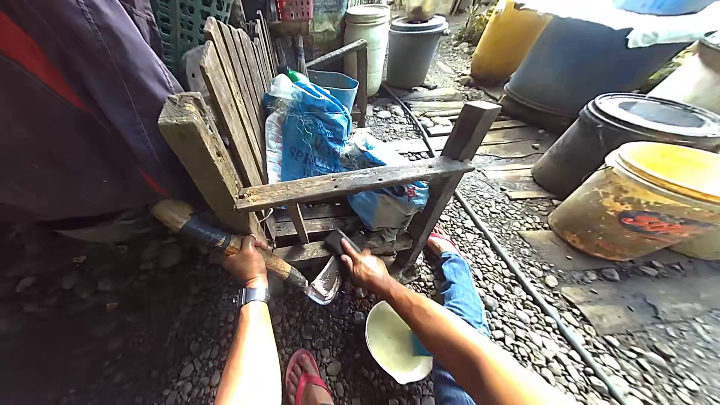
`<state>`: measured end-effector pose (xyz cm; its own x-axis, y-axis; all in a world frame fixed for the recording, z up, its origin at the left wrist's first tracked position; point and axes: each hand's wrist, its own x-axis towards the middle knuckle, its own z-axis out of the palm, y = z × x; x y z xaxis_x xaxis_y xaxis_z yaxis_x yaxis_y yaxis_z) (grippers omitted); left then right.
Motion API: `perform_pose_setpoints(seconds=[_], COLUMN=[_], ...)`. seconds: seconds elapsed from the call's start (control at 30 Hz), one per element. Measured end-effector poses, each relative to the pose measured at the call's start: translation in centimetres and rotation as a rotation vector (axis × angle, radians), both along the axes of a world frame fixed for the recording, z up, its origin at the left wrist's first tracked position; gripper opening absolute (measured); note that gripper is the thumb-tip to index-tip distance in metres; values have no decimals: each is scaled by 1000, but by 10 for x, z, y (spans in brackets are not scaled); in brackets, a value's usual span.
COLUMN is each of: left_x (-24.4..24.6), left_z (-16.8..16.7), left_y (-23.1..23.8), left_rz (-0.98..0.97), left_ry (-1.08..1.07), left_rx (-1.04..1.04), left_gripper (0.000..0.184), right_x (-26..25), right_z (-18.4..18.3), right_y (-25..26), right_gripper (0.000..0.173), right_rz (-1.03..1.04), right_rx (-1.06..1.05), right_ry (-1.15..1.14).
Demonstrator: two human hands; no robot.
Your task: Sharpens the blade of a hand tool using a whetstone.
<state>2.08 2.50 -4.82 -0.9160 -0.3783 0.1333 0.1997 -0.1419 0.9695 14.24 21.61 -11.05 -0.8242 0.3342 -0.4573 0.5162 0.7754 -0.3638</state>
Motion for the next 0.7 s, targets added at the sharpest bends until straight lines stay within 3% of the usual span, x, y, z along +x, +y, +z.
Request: perform_pose_setpoints(seconds=[0.13,0.33,0.53,0.7], left_x=[0,-1,0,2], left_z=[3,1,3,3], left_y=[-1,-1,-1,1], left_rz=[5,-3,7,4], left_ry=[-23,-19,-27,-16], left_rx=[-7,4,-4,21], left_gripper=[14,16,17,18], right_x=[-23,18,-22,30], right_z=[9,-6,6,-10], right_y=[1,-13,1,-21], right_gripper=[59,59,59,60], right_rz=[-124,112,-132,159], right_rx=[-49,12,-31,3], right_ry=[-10,-22,8,-9])
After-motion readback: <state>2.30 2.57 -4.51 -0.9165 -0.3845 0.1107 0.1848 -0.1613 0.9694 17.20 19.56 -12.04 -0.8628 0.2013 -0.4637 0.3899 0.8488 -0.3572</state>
